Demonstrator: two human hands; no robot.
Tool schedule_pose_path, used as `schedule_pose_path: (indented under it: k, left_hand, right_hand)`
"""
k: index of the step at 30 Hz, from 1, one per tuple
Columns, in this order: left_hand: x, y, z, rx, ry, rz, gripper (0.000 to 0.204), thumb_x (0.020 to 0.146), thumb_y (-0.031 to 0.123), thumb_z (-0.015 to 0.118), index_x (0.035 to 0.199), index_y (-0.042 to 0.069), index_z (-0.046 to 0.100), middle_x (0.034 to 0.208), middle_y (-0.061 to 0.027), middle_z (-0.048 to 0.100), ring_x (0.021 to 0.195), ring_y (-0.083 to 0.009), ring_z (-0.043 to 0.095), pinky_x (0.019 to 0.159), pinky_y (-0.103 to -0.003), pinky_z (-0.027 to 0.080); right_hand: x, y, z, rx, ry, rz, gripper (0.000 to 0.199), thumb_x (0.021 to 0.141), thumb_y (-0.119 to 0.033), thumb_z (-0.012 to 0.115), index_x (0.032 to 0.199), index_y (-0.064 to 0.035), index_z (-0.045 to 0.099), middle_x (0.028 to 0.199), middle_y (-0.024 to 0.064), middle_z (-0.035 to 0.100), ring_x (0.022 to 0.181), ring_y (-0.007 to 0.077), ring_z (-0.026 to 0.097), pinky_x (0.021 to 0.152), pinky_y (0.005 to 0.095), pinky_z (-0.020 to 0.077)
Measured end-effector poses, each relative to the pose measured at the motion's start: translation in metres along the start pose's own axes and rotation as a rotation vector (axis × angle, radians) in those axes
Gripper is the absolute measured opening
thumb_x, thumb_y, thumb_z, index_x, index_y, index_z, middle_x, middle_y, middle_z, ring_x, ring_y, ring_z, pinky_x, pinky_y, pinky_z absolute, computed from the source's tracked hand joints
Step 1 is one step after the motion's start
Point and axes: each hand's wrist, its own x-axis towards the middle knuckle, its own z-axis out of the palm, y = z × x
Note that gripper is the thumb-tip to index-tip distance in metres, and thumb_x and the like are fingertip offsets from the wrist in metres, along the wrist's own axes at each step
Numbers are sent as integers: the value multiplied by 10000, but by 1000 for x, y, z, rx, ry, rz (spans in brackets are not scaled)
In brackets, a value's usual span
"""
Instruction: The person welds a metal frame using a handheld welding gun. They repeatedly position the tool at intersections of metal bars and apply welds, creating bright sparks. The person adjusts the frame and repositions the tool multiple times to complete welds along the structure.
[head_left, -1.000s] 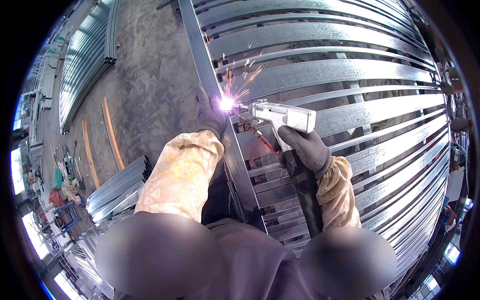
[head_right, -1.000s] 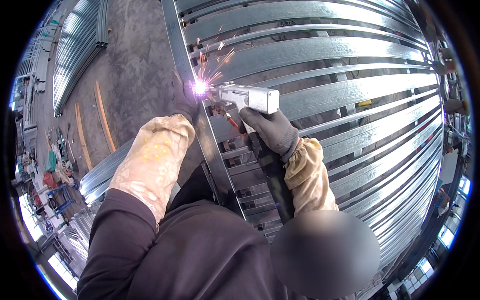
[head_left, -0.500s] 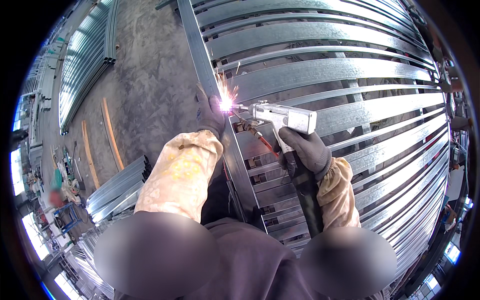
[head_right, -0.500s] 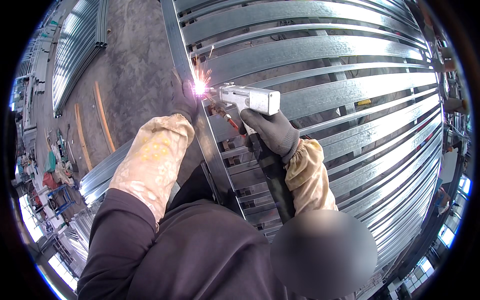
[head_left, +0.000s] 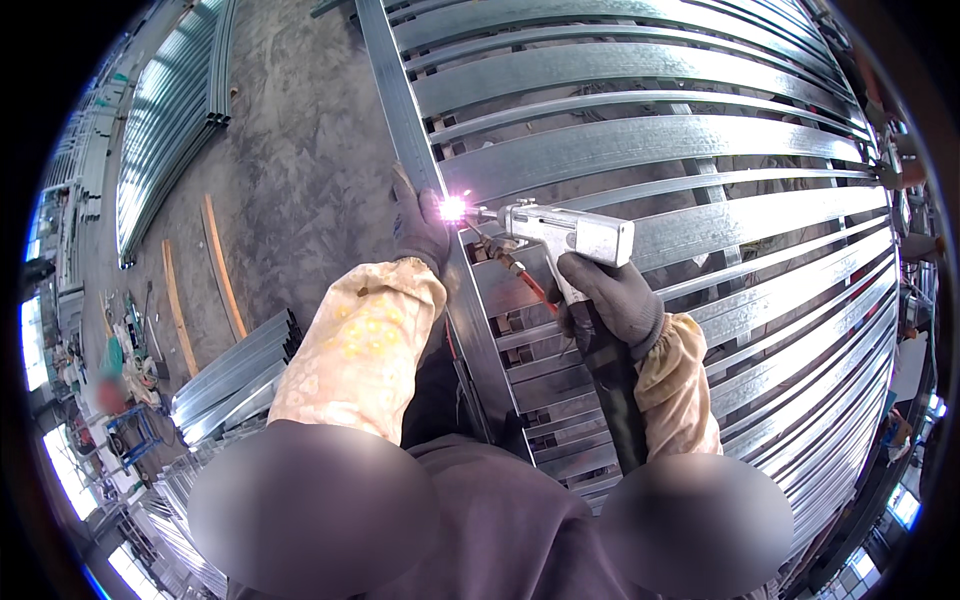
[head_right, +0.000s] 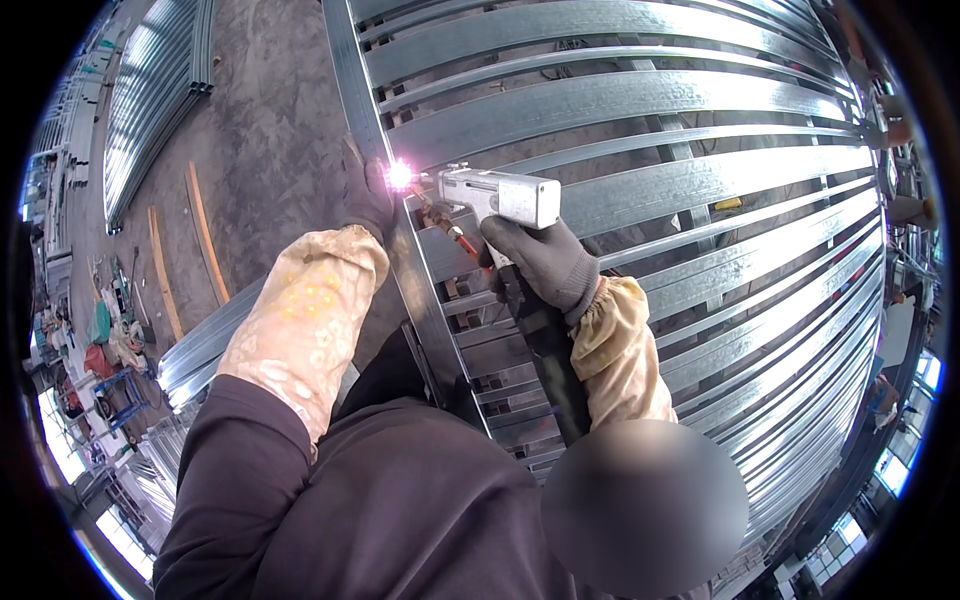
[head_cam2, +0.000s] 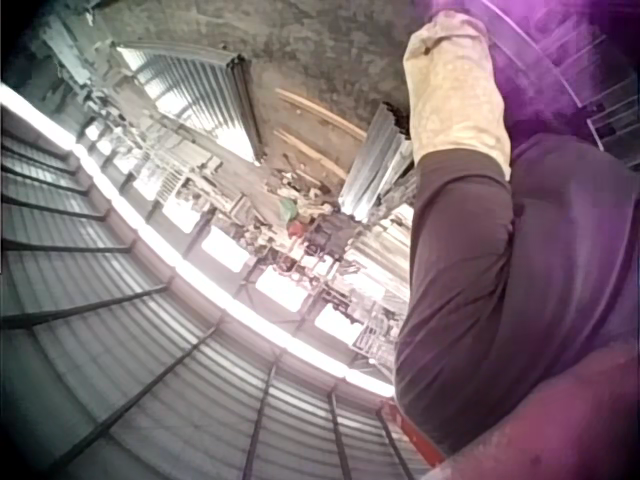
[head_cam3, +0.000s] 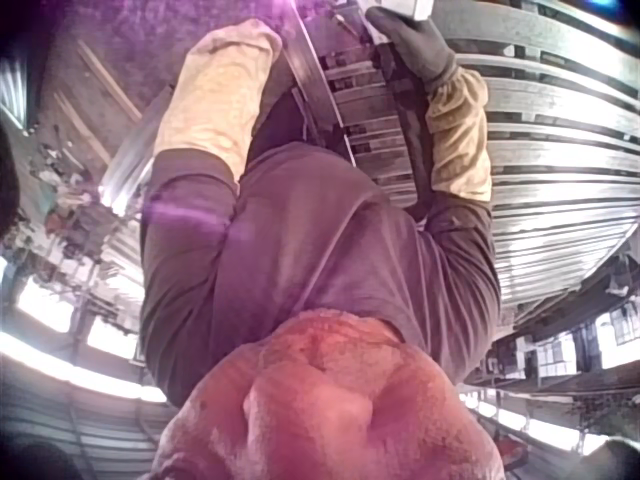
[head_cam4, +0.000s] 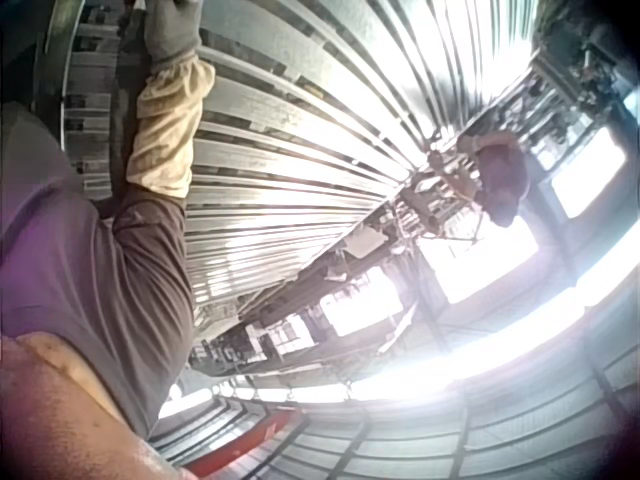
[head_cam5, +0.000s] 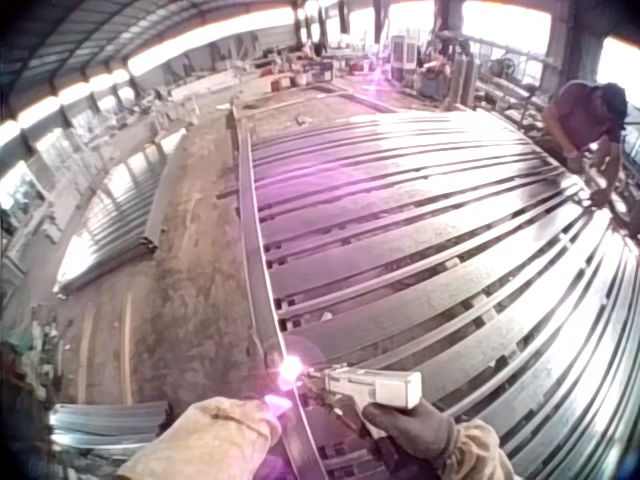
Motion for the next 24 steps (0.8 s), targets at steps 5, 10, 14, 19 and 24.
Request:
schedule_pose_path:
  k: [5, 10, 14, 19, 24]
  left_hand:
    - [-2, 7, -3, 46, -12, -23, 707, 1059, 314, 393, 1664, 167, 58, 1493, -323, 483, 1340, -465, 528, 1116, -466, 415]
    - [-7, 31, -10, 62, -41, -128, 702, 1058, 309, 397, 1659, 143, 74, 1450, -326, 523, 1294, -467, 560, 1096, -477, 425]
    - [-1, 3, -8, 208, 100, 153, 702, 1046, 286, 417, 1650, 102, 111, 1547, -316, 404, 1313, -457, 545, 1090, -469, 432]
    - [-7, 20, -5, -49, -11, -40, 682, 1046, 278, 422, 1634, 55, 157, 1574, -306, 371, 1388, -451, 466, 1123, -451, 406]
    - [-5, 7, -6, -33, 118, 186, 661, 1060, 285, 432, 1625, 41, 189, 1532, -304, 429, 1377, -434, 485, 1133, -439, 397]
  right_hand:
    - [0, 0, 1, 16, 0, 15, 360, 1006, -262, 643, 1240, 2, 574, 819, 89, 666, 587, 154, 656, 516, 282, 539]
    - [-6, -2, 2, 4, 26, -18, 341, 1005, -266, 641, 1205, 6, 595, 840, 99, 682, 592, 162, 660, 523, 296, 548]
    - [-15, -3, -5, -3, 70, 4, 354, 1009, -290, 639, 1177, 21, 613, 884, 111, 717, 601, 181, 674, 532, 312, 558]
    - [-34, 3, -13, 6, 217, -23, 335, 1025, -259, 583, 1119, 60, 625, 829, 147, 708, 553, 201, 666, 476, 302, 541]
    - [-42, 16, -17, 76, 177, -1, 376, 994, -223, 676, 1249, 39, 592, 889, 103, 694, 631, 179, 689, 534, 302, 553]
